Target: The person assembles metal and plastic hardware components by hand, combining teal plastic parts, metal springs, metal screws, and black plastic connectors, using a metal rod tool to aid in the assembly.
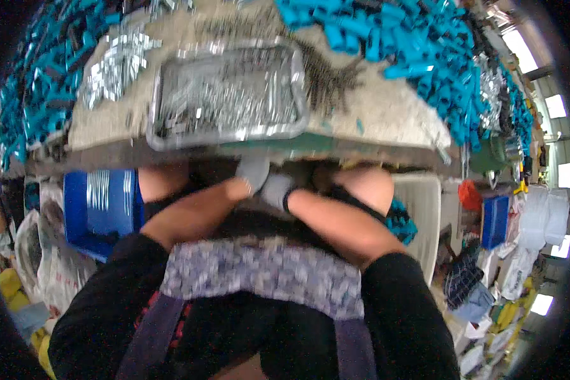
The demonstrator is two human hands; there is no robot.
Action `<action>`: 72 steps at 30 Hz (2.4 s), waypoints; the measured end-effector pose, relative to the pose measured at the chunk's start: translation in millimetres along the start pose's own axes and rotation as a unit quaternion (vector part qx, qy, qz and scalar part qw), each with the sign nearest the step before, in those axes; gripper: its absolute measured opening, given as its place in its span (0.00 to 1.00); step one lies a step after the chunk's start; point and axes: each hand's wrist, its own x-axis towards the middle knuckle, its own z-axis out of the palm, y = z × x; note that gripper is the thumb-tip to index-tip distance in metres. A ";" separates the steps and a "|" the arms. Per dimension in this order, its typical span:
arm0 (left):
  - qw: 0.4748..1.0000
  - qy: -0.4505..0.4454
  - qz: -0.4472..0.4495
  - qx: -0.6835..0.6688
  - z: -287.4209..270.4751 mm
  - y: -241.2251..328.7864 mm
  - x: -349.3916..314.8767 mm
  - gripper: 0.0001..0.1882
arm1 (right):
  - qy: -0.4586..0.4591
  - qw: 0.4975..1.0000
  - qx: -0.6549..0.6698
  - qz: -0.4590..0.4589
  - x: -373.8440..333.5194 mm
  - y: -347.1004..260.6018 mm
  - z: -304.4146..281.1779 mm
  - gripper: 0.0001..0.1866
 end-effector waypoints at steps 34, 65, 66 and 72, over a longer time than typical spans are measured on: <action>0.956 0.039 0.056 -0.285 -44.7 13.7 -141.2 0.26 | 0.554 0.712 0.213 0.376 -405.7 177.8 5.3 0.19; 0.956 0.235 0.086 -0.155 -85.9 -26.9 -198.7 0.17 | -0.088 0.851 -0.159 0.493 -280.3 282.0 11.0 0.28; 0.945 0.222 0.071 -0.228 -86.1 -28.2 -196.1 0.16 | 0.056 0.869 -0.182 0.458 -287.2 265.7 0.9 0.28; 0.936 0.231 0.124 -0.237 -123.9 -23.3 -199.8 0.14 | 0.264 0.933 0.228 0.083 -250.1 20.8 -153.4 0.16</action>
